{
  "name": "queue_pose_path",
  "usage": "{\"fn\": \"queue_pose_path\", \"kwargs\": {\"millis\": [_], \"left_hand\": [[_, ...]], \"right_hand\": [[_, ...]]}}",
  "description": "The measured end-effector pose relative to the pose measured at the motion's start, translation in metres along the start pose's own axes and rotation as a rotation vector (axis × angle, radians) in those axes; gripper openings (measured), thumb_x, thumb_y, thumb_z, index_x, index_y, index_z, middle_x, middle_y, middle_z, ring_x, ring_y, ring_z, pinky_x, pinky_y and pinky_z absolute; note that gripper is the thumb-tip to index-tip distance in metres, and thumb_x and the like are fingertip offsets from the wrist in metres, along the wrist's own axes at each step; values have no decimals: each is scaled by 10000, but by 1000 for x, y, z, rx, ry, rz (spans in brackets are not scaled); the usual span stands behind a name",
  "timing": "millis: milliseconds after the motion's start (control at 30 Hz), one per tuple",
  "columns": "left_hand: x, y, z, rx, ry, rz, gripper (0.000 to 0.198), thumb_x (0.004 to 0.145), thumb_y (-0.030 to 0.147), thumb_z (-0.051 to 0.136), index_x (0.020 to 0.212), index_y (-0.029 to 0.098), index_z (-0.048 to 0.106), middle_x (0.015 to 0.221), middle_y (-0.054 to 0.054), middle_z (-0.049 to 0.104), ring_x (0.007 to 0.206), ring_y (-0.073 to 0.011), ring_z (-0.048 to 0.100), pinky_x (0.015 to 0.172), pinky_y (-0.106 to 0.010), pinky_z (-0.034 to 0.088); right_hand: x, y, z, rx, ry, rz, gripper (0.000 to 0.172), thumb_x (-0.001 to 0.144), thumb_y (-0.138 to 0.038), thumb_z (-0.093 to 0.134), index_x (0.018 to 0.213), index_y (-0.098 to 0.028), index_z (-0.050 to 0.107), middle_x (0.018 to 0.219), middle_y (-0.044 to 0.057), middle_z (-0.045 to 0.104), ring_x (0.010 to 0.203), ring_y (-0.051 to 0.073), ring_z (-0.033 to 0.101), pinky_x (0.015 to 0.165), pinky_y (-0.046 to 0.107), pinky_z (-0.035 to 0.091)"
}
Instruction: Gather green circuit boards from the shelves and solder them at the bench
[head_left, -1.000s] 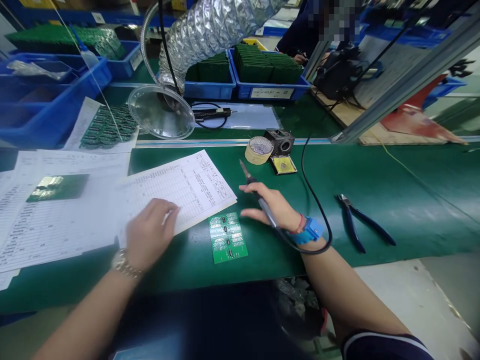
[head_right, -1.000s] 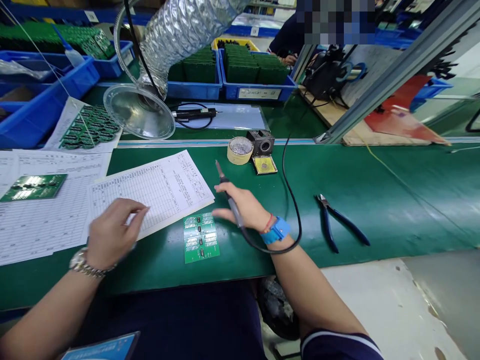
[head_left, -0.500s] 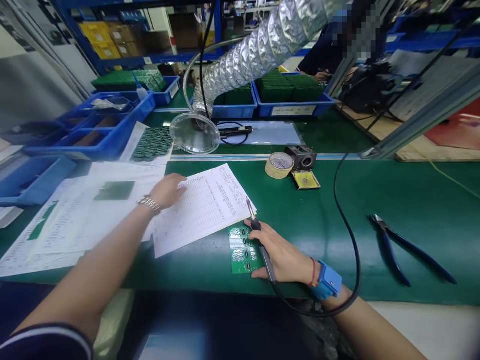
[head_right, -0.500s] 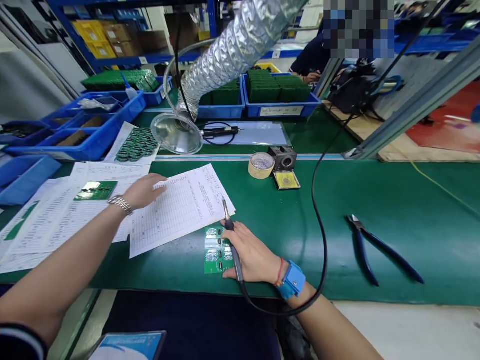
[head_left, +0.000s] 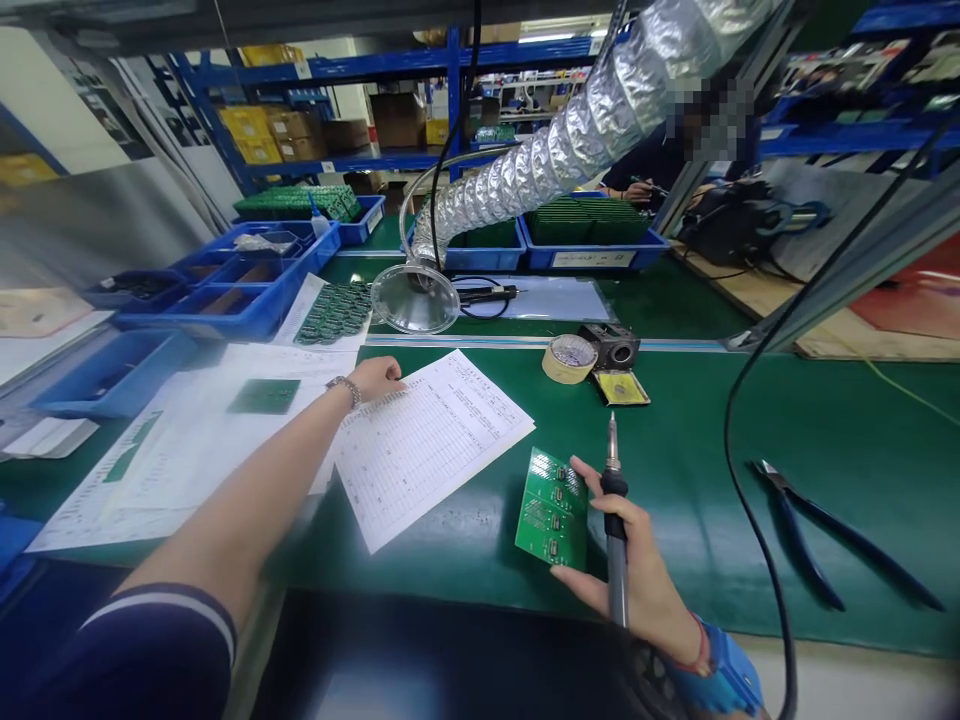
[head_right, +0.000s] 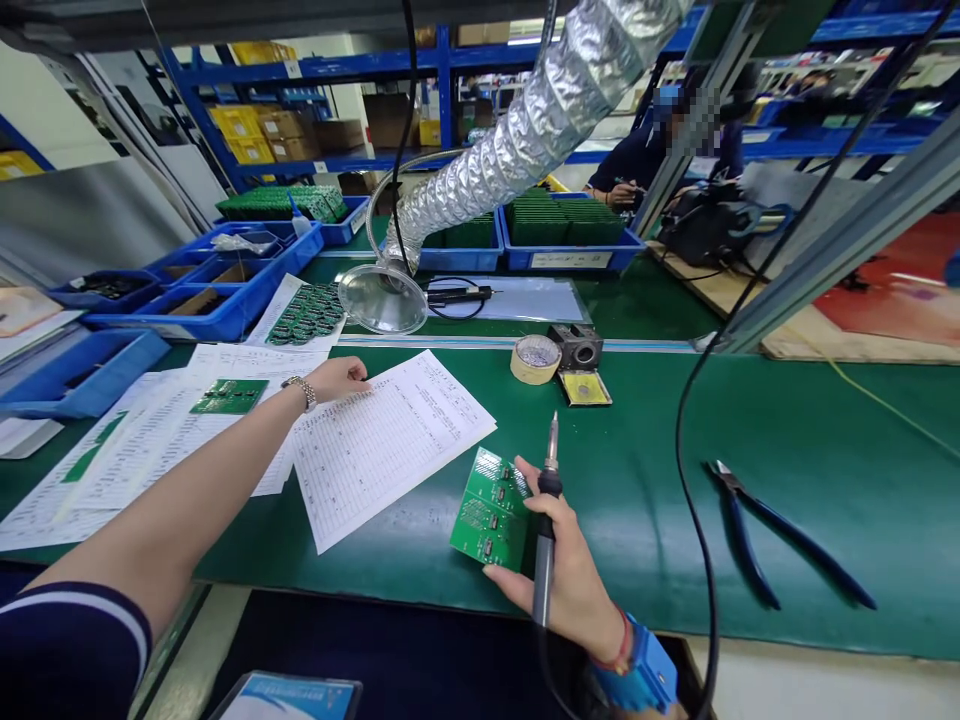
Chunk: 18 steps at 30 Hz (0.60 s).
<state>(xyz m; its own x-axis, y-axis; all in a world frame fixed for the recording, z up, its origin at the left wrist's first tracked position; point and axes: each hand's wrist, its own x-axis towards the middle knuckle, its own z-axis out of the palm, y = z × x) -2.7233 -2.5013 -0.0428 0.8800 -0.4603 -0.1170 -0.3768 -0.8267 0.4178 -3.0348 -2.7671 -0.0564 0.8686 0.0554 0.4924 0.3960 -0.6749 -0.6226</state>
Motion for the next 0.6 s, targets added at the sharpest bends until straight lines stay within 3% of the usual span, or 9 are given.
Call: {"fn": "queue_pose_path", "kwargs": {"millis": [67, 133, 267, 333, 433, 600], "left_hand": [[-5, -1, 4, -40, 16, -9, 566, 562, 469, 647, 1038, 183, 538, 1023, -88, 605, 887, -223, 570, 679, -255, 409], [-7, -3, 9, -70, 19, -48, 613, 488, 460, 693, 1006, 167, 547, 980, -107, 607, 859, -253, 572, 649, -277, 406], [-8, -3, 14, -153, 8, -87, 286, 484, 376, 695, 631, 177, 551, 667, -53, 595, 687, -248, 579, 575, -287, 378], [-16, 0, 13, -219, 32, -76, 232, 513, 341, 672, 551, 180, 510, 602, -34, 573, 668, -243, 574, 571, -289, 376], [-41, 7, 13, -373, 81, -33, 198, 620, 360, 594, 656, 170, 555, 698, -37, 624, 721, -234, 589, 593, -291, 413], [-116, 15, 26, -691, 105, 20, 390, 792, 445, 440, 1029, 158, 558, 1021, -81, 649, 867, -218, 617, 703, -316, 493]], "right_hand": [[1, -3, 3, 9, 16, -1, 591, 676, -205, 671, 1107, -218, 266, 1377, 206, 288, 1289, 320, 263, 1014, 533, 268], [2, -6, 6, 21, 21, -12, 591, 679, -203, 669, 1107, -218, 262, 1379, 208, 283, 1290, 319, 262, 1014, 539, 264], [-2, -11, 9, 11, 28, -24, 598, 677, -197, 671, 1113, -215, 262, 1385, 208, 269, 1294, 321, 253, 1016, 551, 255], [-8, -13, 8, -2, 34, -18, 602, 678, -192, 669, 1119, -209, 260, 1384, 214, 267, 1293, 326, 251, 1011, 559, 258], [-16, -15, 5, -21, 59, -15, 594, 680, -180, 663, 1119, -205, 263, 1377, 217, 278, 1286, 332, 263, 999, 572, 269], [-18, -20, 2, -61, 116, -74, 590, 677, -157, 654, 1126, -213, 274, 1385, 200, 275, 1282, 336, 271, 995, 575, 285]]}}
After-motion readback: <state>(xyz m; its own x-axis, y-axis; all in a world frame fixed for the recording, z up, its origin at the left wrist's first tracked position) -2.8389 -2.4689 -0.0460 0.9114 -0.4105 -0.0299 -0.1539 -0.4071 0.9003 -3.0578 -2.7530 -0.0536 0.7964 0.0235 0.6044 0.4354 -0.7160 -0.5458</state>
